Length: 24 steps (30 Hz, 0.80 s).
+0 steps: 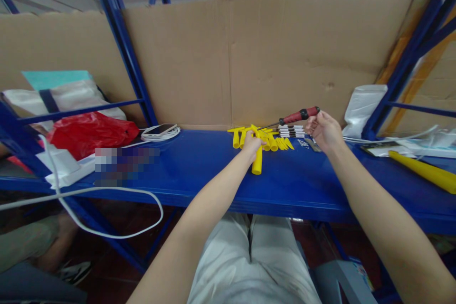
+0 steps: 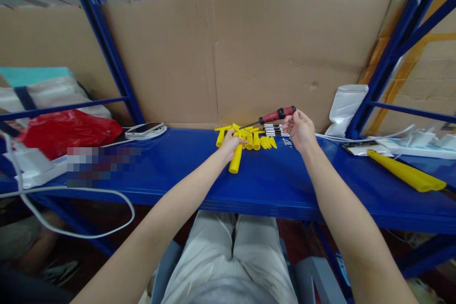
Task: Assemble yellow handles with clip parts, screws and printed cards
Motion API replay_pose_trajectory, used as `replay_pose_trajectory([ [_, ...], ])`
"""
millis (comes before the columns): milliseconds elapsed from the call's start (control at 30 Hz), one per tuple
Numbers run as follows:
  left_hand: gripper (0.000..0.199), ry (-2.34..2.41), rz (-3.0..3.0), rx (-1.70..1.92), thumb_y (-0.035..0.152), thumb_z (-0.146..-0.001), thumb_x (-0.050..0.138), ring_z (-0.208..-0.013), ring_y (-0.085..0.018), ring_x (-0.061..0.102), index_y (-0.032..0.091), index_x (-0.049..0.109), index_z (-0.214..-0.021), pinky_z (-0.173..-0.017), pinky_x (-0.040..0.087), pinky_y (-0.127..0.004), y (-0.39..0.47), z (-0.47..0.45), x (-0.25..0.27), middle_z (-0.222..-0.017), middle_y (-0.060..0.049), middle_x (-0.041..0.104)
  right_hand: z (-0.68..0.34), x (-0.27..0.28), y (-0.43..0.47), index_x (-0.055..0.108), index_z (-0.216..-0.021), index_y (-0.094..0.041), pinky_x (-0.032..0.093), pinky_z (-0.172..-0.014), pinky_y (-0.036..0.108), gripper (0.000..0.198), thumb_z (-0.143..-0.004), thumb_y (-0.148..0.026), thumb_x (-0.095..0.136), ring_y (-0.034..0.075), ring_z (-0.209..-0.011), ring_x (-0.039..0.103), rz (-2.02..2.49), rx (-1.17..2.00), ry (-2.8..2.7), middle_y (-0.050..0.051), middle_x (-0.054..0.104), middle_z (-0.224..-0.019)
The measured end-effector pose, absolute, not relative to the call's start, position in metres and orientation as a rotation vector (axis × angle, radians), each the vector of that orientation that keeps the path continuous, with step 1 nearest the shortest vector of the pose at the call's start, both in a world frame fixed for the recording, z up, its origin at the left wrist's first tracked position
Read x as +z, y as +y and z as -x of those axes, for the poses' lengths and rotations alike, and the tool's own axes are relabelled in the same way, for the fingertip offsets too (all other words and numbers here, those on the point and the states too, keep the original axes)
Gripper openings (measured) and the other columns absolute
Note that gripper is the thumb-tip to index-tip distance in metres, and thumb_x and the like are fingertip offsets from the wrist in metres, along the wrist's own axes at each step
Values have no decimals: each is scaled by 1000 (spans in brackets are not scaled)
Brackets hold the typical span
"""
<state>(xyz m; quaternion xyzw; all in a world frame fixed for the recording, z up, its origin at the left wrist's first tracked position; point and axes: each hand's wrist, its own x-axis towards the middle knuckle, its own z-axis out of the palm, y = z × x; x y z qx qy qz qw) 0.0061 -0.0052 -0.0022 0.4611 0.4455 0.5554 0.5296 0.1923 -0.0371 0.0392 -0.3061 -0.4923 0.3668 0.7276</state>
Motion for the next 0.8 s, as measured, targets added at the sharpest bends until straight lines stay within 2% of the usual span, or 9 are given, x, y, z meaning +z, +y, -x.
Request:
replay_pose_trajectory([
  [200, 48, 1061, -1092, 1320, 3, -65, 63, -71, -16, 63, 22, 49, -107, -55, 46, -23, -3, -6, -4, -81, -2, 63, -196, 37, -34, 47, -71, -21, 39, -36, 18, 28, -69, -39, 70, 6, -39, 47, 678, 795, -1057, -7, 49, -53],
  [433, 52, 1064, -1111, 1305, -3, -64, 60, -67, -14, 63, 20, 48, -109, -54, 44, -22, -5, -6, -2, -79, -1, 63, -196, 35, -30, 42, -63, -21, 38, -33, 19, 38, -65, -44, 72, 6, -37, 45, 678, 762, -1024, -8, 45, -48],
  [667, 50, 1073, -1115, 1312, -3, -64, 61, -66, -13, 62, 20, 48, -107, -52, 44, -20, -6, -6, -1, -79, 0, 62, -195, 35, -32, 54, -73, -21, 34, -32, 17, 32, -69, -50, 66, 6, -33, 40, 733, 763, -1026, -9, 39, -40],
  [800, 53, 1083, -1111, 1320, -7, -63, 57, -67, -13, 61, 20, 48, -108, -53, 44, -21, -6, -6, -1, -80, 0, 62, -195, 36, -34, 54, -74, -19, 37, -34, 17, 29, -72, -46, 65, 7, -37, 44, 720, 771, -1049, -6, 46, -45],
])
